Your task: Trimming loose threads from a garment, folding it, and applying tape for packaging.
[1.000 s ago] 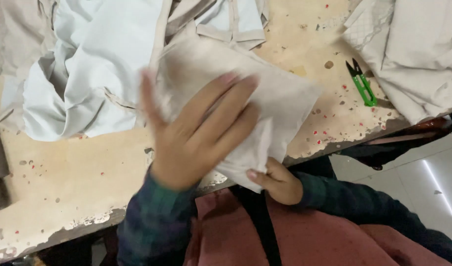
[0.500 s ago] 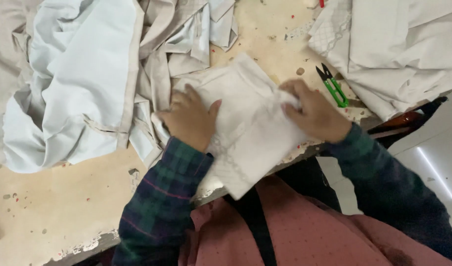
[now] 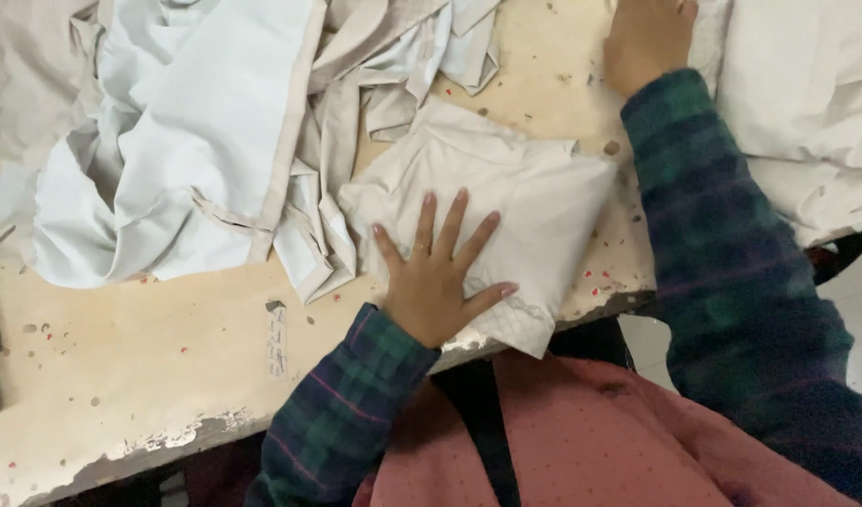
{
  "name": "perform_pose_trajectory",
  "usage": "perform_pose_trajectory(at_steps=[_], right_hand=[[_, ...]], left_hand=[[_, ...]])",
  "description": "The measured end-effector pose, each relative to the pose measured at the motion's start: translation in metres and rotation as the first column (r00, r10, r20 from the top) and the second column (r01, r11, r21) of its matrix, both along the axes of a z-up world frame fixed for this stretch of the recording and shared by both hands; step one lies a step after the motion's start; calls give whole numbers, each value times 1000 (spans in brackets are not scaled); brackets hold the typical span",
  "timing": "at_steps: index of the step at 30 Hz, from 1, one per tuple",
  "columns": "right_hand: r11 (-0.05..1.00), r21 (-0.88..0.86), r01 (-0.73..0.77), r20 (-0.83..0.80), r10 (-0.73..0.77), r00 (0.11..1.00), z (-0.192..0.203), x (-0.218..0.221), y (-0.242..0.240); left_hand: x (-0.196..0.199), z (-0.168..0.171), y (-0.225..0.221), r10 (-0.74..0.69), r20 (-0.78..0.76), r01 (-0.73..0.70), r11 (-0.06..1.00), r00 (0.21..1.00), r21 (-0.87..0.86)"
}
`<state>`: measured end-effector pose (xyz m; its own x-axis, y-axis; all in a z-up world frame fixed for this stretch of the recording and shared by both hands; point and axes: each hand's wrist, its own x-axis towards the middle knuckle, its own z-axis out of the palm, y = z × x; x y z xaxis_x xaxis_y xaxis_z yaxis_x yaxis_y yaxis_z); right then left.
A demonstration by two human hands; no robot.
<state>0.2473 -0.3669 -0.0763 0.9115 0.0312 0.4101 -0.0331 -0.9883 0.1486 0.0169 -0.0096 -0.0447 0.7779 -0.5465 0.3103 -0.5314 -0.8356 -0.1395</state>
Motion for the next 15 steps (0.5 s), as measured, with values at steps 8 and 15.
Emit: perform_pose_trajectory(at_steps=[8,15], right_hand=[[841,434,-323,-276,466,841,89,-103,93],[851,402,-338,-113,413,904,89,-82,43]], left_hand=[[-24,6,-2,164,-60,-162,986,985,30],[-26,10,-1,147,-75,-151,987,986,-53]])
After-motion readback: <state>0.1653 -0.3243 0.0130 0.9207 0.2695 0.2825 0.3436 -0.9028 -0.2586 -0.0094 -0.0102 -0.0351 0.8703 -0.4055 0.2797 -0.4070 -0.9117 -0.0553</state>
